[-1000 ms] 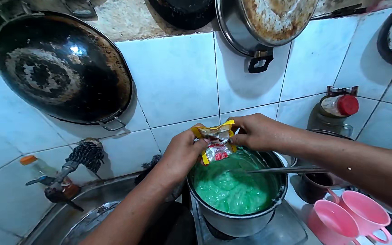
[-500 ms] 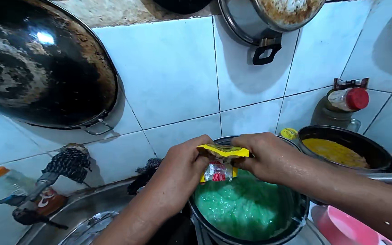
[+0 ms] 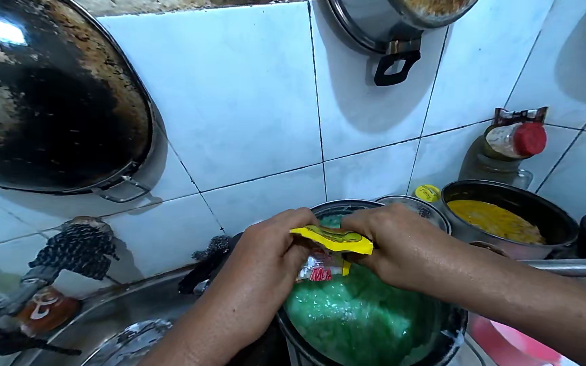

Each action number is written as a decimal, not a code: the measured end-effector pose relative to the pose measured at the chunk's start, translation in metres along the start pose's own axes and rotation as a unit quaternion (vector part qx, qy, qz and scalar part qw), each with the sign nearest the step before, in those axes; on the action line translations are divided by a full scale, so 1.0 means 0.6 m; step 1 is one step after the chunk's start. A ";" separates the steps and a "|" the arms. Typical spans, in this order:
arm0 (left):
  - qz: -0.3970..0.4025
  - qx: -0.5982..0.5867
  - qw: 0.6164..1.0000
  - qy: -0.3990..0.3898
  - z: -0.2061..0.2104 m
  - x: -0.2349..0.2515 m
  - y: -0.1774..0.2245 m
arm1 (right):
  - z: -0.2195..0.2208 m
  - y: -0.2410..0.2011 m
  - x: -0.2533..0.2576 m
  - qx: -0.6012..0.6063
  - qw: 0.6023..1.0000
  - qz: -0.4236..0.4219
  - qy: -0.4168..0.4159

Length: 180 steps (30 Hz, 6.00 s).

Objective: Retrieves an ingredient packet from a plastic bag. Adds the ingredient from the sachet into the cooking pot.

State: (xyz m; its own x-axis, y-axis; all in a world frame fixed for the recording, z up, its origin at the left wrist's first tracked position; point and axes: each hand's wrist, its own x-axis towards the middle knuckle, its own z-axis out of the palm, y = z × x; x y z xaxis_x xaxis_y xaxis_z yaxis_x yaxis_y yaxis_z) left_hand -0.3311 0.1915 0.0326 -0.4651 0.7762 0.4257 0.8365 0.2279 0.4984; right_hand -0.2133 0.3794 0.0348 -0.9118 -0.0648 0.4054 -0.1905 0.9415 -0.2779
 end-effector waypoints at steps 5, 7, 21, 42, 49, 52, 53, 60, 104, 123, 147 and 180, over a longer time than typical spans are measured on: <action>0.011 0.022 1.000 0.012 0.002 -0.005 0.001 | 0.007 0.003 0.000 -0.015 1.000 -0.016 0.010; 0.018 0.024 0.999 0.015 0.003 -0.004 0.002 | 0.004 0.002 0.001 -0.011 1.000 -0.020 0.007; 0.032 0.084 0.996 0.031 0.009 -0.011 0.010 | -0.021 -0.008 -0.004 0.065 0.994 0.046 -0.074; 0.055 0.116 0.992 0.013 0.025 -0.014 0.014 | 0.002 0.008 -0.011 0.003 0.999 -0.039 0.009; 0.062 0.121 0.990 0.020 0.029 -0.014 0.016 | 0.002 0.009 -0.010 -0.004 0.999 -0.042 0.002; 0.062 0.114 0.991 0.017 0.031 -0.016 0.015 | 0.004 0.007 -0.013 -0.012 0.999 -0.036 -0.003; 0.064 0.113 0.991 0.018 0.032 -0.017 0.014 | 0.002 0.005 -0.014 -0.010 0.999 -0.031 -0.011; 0.066 0.116 0.991 0.015 0.034 -0.018 0.015 | 0.001 0.001 -0.016 -0.039 0.998 -0.037 -0.019; 0.131 0.144 0.979 0.067 0.066 -0.027 0.026 | -0.004 0.005 -0.041 -0.066 0.997 -0.050 0.002; 0.132 0.167 0.975 0.069 0.071 -0.024 0.027 | -0.006 0.015 -0.047 -0.085 0.994 -0.065 -0.005; 0.141 0.165 0.974 0.058 0.071 -0.031 0.030 | -0.004 0.009 -0.047 -0.109 0.992 -0.060 -0.011; 0.092 0.159 0.981 0.061 0.072 -0.032 0.058 | -0.014 0.009 -0.054 -0.109 0.993 -0.054 0.002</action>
State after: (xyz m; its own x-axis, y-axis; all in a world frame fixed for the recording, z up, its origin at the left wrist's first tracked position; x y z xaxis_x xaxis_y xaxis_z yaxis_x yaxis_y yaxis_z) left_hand -0.2804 0.2102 0.0091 -0.3126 0.7492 0.5840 0.9487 0.2773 0.1520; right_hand -0.1816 0.3895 0.0276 -0.8891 -0.1685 0.4255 -0.2037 0.9783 -0.0383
